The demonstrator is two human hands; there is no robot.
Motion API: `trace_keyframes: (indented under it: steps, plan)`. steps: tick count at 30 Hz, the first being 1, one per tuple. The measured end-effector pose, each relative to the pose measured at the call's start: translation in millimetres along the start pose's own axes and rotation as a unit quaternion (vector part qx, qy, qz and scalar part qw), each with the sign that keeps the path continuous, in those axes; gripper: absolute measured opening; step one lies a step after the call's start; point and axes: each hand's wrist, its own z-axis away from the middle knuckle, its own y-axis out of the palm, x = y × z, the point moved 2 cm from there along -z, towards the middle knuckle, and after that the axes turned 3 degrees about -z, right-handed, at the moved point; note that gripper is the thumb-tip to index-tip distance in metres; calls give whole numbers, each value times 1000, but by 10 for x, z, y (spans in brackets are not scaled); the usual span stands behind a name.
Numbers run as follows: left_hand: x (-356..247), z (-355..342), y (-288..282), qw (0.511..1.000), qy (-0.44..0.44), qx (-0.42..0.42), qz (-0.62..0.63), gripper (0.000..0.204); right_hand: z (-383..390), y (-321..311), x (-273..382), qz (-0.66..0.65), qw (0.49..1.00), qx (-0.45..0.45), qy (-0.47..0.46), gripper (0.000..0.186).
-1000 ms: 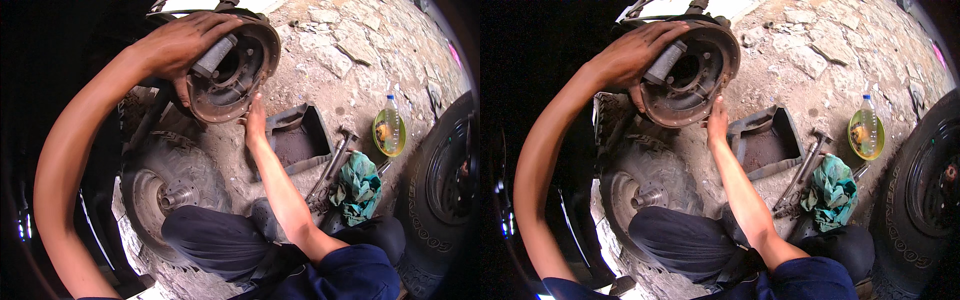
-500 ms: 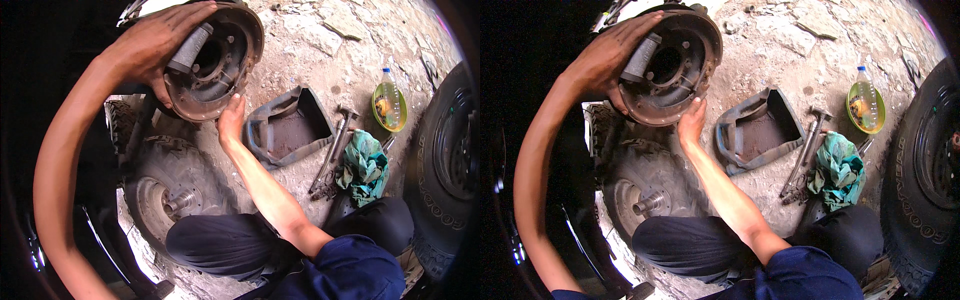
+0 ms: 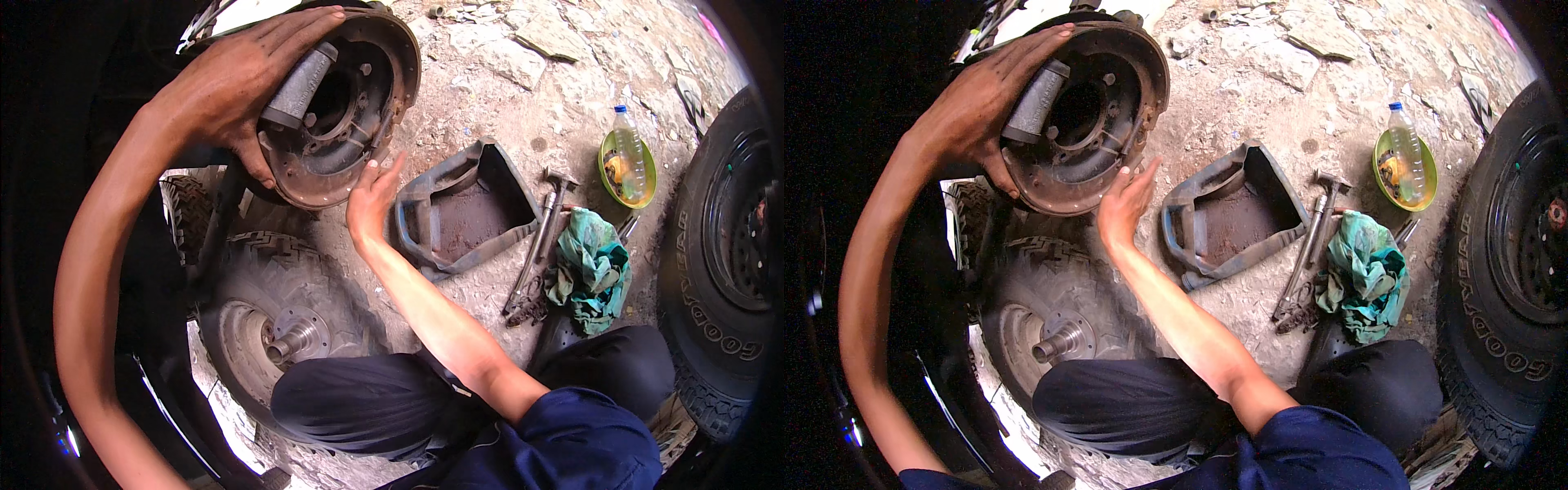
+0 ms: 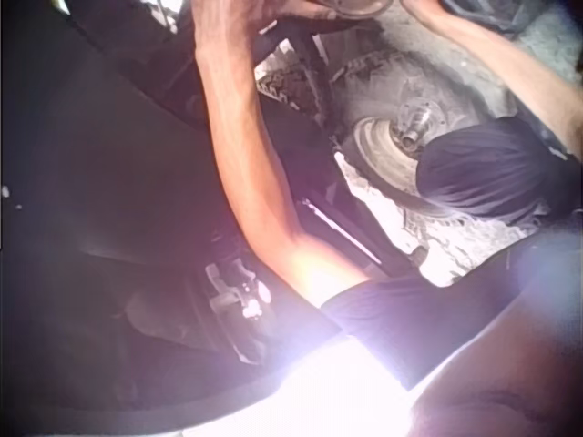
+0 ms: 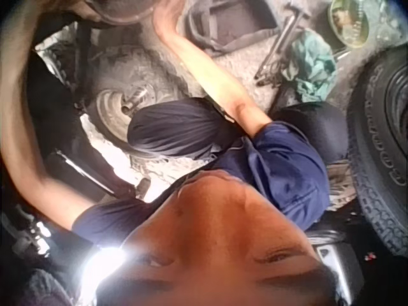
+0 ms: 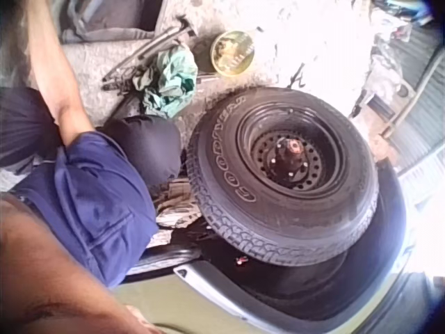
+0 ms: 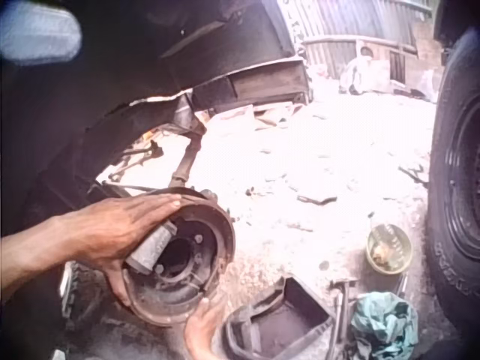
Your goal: The person removes a brake shoe from a drum brake assembly and pours liquid from a bottle into a hub component.
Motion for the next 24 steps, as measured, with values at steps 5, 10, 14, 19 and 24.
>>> trace_keyframes:
  steps: [5, 10, 14, 19, 24]
  plan:
    - [-5, 54, -5, 1000, -1, -12, -1, 161, -8, -188, 188, -65, 993, 79, -65, 28]
    - [-27, 46, -22, 1000, 3, 10, -17, 154, 113, -435, 133, -37, 937, 135, -320, 47]
    - [-81, -7, -196, 996, 24, 74, -41, 151, 52, -416, 160, -67, 931, 141, -329, 60]
    - [-89, 3, -178, 997, 12, 71, -29, 154, 257, -244, 214, -30, 955, 91, -280, 48]
    - [-70, 23, -176, 996, 27, 61, -52, 153, 356, -227, 300, -44, 960, 80, -264, 47]
